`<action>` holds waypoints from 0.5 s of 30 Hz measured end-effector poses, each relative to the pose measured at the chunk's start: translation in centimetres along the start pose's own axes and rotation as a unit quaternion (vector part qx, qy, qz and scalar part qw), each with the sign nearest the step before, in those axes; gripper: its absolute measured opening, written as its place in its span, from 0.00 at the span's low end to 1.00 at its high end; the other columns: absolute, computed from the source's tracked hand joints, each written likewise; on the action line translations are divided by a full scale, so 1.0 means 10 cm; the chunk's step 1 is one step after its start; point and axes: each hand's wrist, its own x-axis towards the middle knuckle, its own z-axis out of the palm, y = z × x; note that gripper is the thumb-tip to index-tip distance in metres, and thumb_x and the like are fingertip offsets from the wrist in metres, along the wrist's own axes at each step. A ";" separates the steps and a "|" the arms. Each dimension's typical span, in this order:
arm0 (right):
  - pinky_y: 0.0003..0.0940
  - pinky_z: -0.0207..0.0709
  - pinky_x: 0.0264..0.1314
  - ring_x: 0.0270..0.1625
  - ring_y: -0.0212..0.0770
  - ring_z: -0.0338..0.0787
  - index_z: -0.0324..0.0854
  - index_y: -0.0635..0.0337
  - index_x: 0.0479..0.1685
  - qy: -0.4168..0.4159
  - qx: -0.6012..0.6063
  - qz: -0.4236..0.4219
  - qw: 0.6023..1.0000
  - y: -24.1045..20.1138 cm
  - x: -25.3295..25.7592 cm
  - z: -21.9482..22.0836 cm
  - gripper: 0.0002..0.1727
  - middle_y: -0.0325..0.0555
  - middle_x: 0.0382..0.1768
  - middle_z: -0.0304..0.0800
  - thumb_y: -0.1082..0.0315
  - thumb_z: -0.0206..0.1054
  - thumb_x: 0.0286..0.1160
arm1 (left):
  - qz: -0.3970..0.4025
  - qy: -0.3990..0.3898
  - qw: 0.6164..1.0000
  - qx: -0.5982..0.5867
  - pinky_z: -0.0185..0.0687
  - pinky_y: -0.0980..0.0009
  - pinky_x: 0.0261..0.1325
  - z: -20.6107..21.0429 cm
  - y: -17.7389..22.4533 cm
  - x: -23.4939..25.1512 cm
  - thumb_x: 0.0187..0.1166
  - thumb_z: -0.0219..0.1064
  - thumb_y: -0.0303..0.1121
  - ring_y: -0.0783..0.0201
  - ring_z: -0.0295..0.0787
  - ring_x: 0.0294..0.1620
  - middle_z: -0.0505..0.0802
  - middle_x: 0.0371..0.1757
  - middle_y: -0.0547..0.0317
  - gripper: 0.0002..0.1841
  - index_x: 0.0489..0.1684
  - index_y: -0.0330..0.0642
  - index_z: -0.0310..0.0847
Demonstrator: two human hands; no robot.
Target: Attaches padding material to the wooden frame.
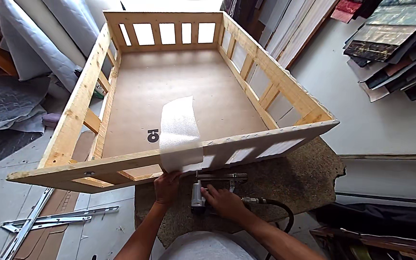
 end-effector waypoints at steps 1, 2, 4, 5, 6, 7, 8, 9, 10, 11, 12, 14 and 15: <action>0.59 0.85 0.57 0.57 0.65 0.91 0.54 0.51 0.94 -0.016 0.001 0.003 1.000 0.01 0.07 0.04 0.36 0.64 0.82 0.70 0.74 0.54 0.84 | -0.002 0.001 1.000 0.000 0.92 0.61 0.41 0.00 0.00 -0.01 0.71 0.73 0.33 0.64 0.96 0.34 0.98 0.31 0.59 0.06 0.31 0.48 0.98; 0.59 0.85 0.58 0.58 0.65 0.91 0.52 0.52 0.94 -0.030 0.008 0.005 0.999 0.02 0.10 0.07 0.36 0.64 0.83 0.69 0.73 0.54 0.84 | -0.004 0.002 1.000 0.000 0.91 0.61 0.41 0.00 0.01 -0.01 0.71 0.73 0.33 0.64 0.96 0.34 0.98 0.31 0.59 0.06 0.31 0.48 0.98; 0.58 0.85 0.58 0.59 0.65 0.91 0.51 0.53 0.95 -0.045 0.013 0.006 0.999 0.04 0.10 0.14 0.36 0.63 0.84 0.67 0.72 0.54 0.85 | -0.003 0.006 1.000 -0.001 0.92 0.61 0.41 0.00 0.01 0.00 0.70 0.73 0.32 0.64 0.96 0.34 0.98 0.31 0.58 0.06 0.30 0.48 0.98; 0.57 0.86 0.57 0.57 0.64 0.91 0.51 0.53 0.95 -0.039 0.007 0.004 0.999 0.05 0.10 0.18 0.36 0.62 0.85 0.67 0.70 0.54 0.86 | -0.002 0.007 1.000 -0.002 0.92 0.62 0.42 0.00 0.01 0.01 0.70 0.73 0.32 0.64 0.96 0.34 0.98 0.31 0.58 0.06 0.30 0.48 0.98; 0.56 0.86 0.55 0.56 0.63 0.92 0.52 0.53 0.94 -0.028 -0.003 0.003 1.000 0.06 0.11 0.22 0.35 0.61 0.84 0.68 0.69 0.55 0.86 | 0.000 0.009 1.000 0.000 0.92 0.62 0.41 0.00 0.01 0.01 0.69 0.73 0.32 0.64 0.96 0.34 0.98 0.31 0.59 0.06 0.30 0.48 0.98; 0.55 0.86 0.55 0.56 0.62 0.92 0.53 0.52 0.94 -0.018 -0.015 0.004 1.000 0.07 0.12 0.24 0.35 0.61 0.84 0.69 0.69 0.54 0.87 | 0.001 0.011 1.000 0.003 0.91 0.63 0.40 0.00 0.01 0.01 0.69 0.73 0.32 0.64 0.96 0.33 0.97 0.30 0.59 0.06 0.30 0.48 0.98; 0.55 0.86 0.55 0.55 0.62 0.92 0.54 0.51 0.94 -0.011 -0.025 0.009 1.000 0.07 0.13 0.27 0.35 0.61 0.83 0.71 0.69 0.54 0.86 | 0.002 0.012 1.000 0.007 0.91 0.63 0.40 0.01 0.00 -0.01 0.70 0.73 0.33 0.64 0.95 0.33 0.97 0.30 0.59 0.06 0.30 0.49 0.98; 0.55 0.86 0.54 0.55 0.62 0.92 0.53 0.51 0.94 -0.011 -0.033 0.015 0.999 0.05 0.13 0.29 0.35 0.62 0.81 0.72 0.70 0.54 0.86 | 0.003 0.011 1.000 0.009 0.91 0.63 0.40 0.01 -0.01 -0.03 0.70 0.73 0.33 0.64 0.95 0.33 0.97 0.30 0.59 0.06 0.30 0.49 0.98; 0.55 0.86 0.53 0.54 0.62 0.92 0.54 0.51 0.94 -0.007 -0.039 0.021 0.999 0.03 0.13 0.30 0.35 0.63 0.79 0.74 0.70 0.54 0.85 | 0.004 0.011 1.000 0.010 0.91 0.63 0.40 0.01 -0.02 -0.03 0.70 0.73 0.33 0.64 0.96 0.33 0.97 0.29 0.59 0.06 0.30 0.49 0.98; 0.55 0.87 0.51 0.52 0.62 0.92 0.55 0.51 0.94 -0.001 -0.042 0.024 0.999 0.01 0.12 0.31 0.35 0.63 0.76 0.75 0.71 0.54 0.84 | 0.005 0.008 1.000 0.010 0.91 0.62 0.40 0.01 -0.01 -0.02 0.70 0.73 0.33 0.63 0.96 0.34 0.97 0.30 0.59 0.06 0.31 0.49 0.98; 0.54 0.87 0.50 0.51 0.61 0.92 0.56 0.51 0.93 0.007 -0.040 0.020 0.999 -0.01 0.11 0.31 0.35 0.63 0.75 0.76 0.71 0.55 0.84 | 0.002 0.000 1.000 0.008 0.91 0.62 0.42 -0.01 0.02 -0.01 0.71 0.73 0.33 0.63 0.96 0.35 0.98 0.32 0.59 0.06 0.32 0.49 0.98; 0.51 0.89 0.46 0.46 0.57 0.94 0.61 0.52 0.91 0.046 -0.039 -0.016 0.998 -0.08 0.08 0.31 0.34 0.60 0.74 0.78 0.72 0.56 0.82 | -0.008 -0.029 0.999 -0.015 0.92 0.61 0.49 -0.12 0.11 0.00 0.73 0.74 0.34 0.62 0.97 0.42 0.98 0.39 0.57 0.06 0.37 0.49 0.98; 0.50 0.89 0.46 0.46 0.56 0.94 0.62 0.51 0.91 0.054 -0.035 -0.033 0.997 -0.14 0.07 0.31 0.34 0.59 0.79 0.76 0.73 0.57 0.82 | -0.009 -0.043 0.999 -0.032 0.93 0.62 0.53 -0.20 0.16 0.01 0.73 0.74 0.35 0.63 0.96 0.46 0.98 0.43 0.57 0.06 0.39 0.50 0.98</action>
